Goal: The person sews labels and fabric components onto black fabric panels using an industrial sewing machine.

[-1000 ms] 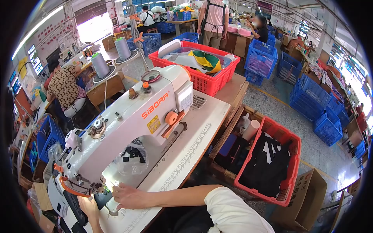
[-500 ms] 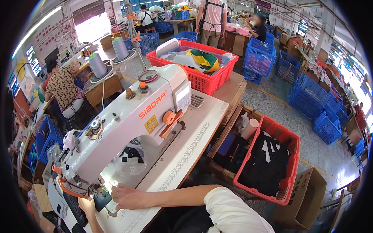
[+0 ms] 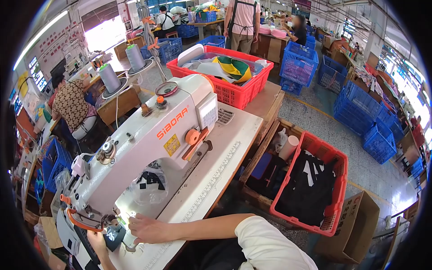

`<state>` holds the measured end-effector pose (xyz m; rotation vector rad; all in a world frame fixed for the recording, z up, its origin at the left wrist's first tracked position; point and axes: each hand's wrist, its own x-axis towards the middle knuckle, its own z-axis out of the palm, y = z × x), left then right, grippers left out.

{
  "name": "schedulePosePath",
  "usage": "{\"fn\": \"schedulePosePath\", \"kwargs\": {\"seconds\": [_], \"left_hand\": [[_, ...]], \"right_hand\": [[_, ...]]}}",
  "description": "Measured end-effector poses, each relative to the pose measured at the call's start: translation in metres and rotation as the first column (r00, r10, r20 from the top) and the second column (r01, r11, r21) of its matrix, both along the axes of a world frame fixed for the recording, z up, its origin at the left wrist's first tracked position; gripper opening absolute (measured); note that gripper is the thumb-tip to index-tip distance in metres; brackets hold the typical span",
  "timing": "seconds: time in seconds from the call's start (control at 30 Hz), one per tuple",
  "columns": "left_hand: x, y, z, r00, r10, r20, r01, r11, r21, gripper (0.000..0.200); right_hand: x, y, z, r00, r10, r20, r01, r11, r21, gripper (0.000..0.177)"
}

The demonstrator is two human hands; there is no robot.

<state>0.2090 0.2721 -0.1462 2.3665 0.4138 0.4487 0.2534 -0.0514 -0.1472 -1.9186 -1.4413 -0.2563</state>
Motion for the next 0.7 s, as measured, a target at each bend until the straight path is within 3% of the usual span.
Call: {"fn": "schedulePosePath", "kwargs": {"seconds": [0.13,0.23,0.33,0.4,0.47,0.53,0.6,0.63,0.7], "left_hand": [[-0.025,0.016,0.017,0.989,0.130,0.077,-0.129,0.992,-0.013,0.038],[-0.044,-0.021,0.054,0.950,0.154,0.271,-0.132,0.986,-0.098,0.038],[-0.065,-0.060,0.092,0.927,0.270,0.259,-0.268,0.963,-0.043,0.033],[-0.075,-0.055,0.093,0.897,0.363,0.252,-0.373,0.928,-0.008,0.034],[-0.094,-0.032,0.079,0.916,0.186,0.357,-0.120,0.973,-0.198,0.039],[-0.111,-0.039,0.084,0.873,0.325,0.364,-0.270,0.943,-0.196,0.041],[-0.127,-0.023,0.073,0.773,0.428,0.468,-0.402,0.902,-0.160,0.044],[-0.132,-0.020,0.078,0.725,0.536,0.433,-0.499,0.842,-0.205,0.042],[-0.138,-0.004,0.089,0.731,0.551,0.402,-0.350,0.808,-0.474,0.050]], "right_hand": [[-0.002,0.000,0.002,1.000,-0.013,0.019,0.012,1.000,0.027,0.036],[-0.002,-0.001,0.003,0.997,-0.045,0.063,0.038,0.994,0.107,0.039],[-0.002,-0.003,0.007,1.000,0.013,0.007,-0.013,0.997,-0.081,0.032],[-0.009,-0.012,0.013,1.000,0.005,0.013,-0.003,0.995,-0.103,0.032],[-0.022,-0.017,0.019,0.999,0.040,0.028,-0.035,0.990,-0.137,0.033],[-0.035,-0.029,0.014,0.997,0.072,-0.009,-0.072,0.996,-0.050,0.035],[-0.047,-0.041,0.022,0.995,0.080,-0.057,-0.088,0.983,-0.158,0.038],[-0.050,-0.043,0.026,0.995,0.084,-0.049,-0.090,0.985,-0.144,0.038],[-0.051,-0.040,0.036,0.987,0.154,-0.044,-0.158,0.979,-0.129,0.038]]}}
